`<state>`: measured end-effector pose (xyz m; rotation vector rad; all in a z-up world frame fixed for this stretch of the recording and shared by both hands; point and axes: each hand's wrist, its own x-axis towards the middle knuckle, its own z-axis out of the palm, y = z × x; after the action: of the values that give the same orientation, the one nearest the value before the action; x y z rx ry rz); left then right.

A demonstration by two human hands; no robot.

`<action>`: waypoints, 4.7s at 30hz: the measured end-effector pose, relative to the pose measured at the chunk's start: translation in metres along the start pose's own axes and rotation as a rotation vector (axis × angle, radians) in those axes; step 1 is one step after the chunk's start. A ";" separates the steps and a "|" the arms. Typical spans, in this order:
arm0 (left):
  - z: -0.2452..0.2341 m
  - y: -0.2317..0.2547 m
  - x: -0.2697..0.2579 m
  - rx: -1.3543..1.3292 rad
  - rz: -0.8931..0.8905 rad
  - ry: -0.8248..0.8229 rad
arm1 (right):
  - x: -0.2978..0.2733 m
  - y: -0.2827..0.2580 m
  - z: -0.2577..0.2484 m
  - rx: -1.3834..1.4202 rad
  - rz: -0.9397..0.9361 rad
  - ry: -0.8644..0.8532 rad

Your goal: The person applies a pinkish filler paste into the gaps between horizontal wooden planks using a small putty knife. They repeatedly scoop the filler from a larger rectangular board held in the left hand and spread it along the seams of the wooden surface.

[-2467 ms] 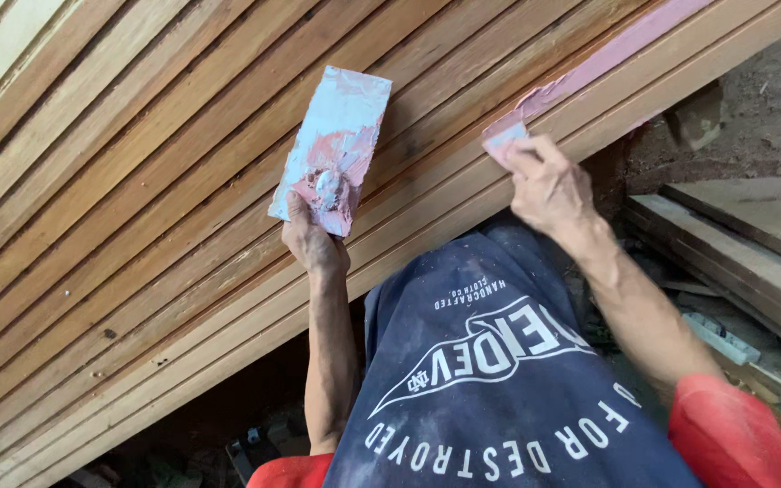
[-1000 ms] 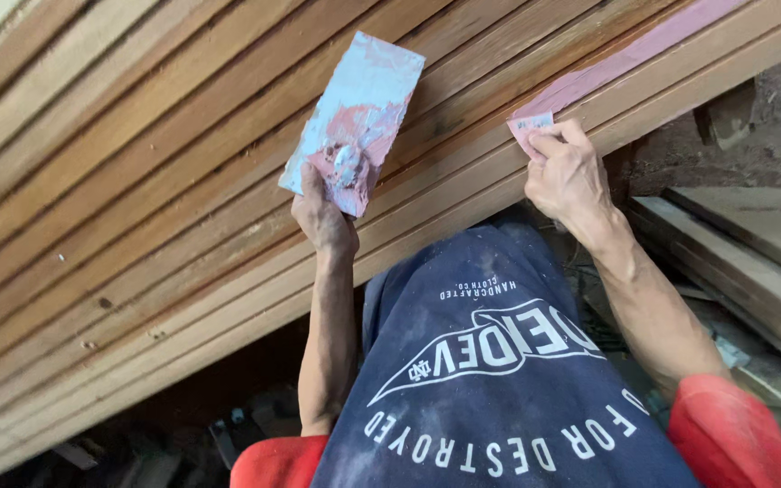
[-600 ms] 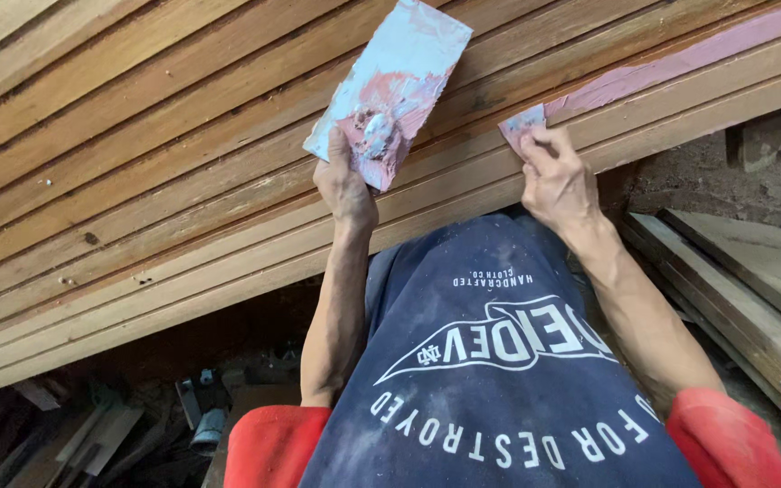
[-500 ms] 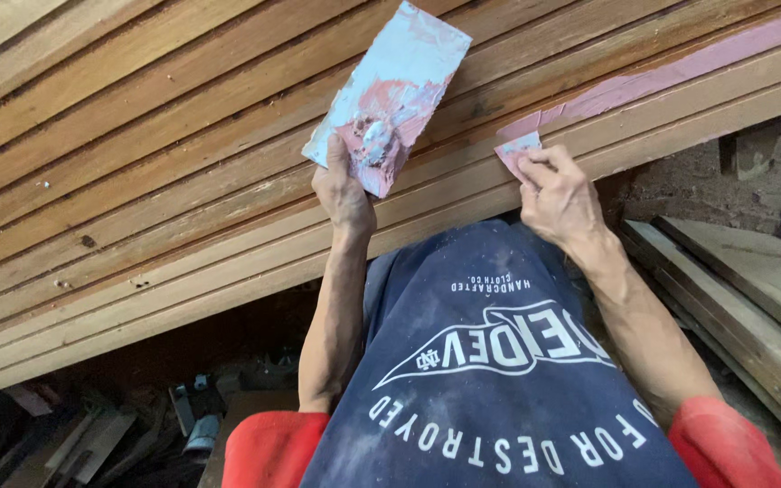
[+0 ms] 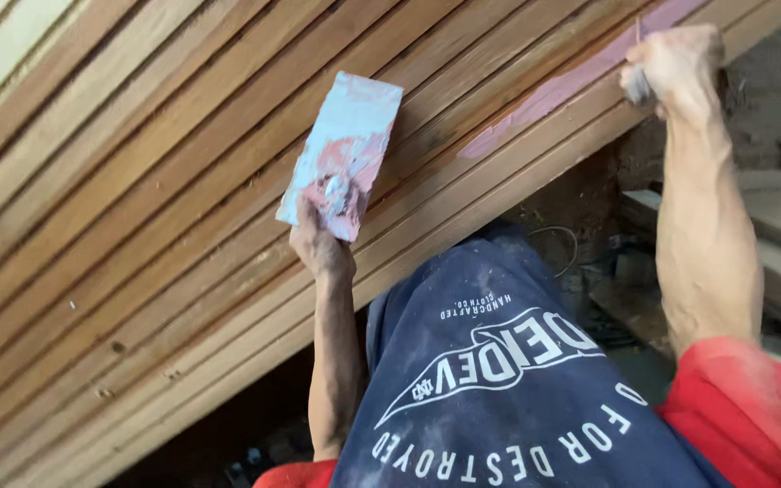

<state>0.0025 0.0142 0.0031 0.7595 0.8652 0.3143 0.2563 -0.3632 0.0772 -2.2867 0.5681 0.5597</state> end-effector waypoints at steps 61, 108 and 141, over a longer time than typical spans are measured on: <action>-0.054 0.047 -0.025 0.027 0.037 0.016 | -0.130 0.013 0.109 -0.932 -1.171 -0.096; 0.088 -0.019 -0.018 0.071 0.041 -0.008 | 0.009 0.080 -0.046 -0.539 -0.892 0.187; -0.090 0.053 -0.026 -0.028 0.100 -0.021 | -0.217 0.028 0.181 -0.341 -0.892 -0.111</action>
<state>-0.0818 0.0795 0.0186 0.7805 0.8029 0.4056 0.0246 -0.2001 0.0594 -2.4873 -0.6426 0.3336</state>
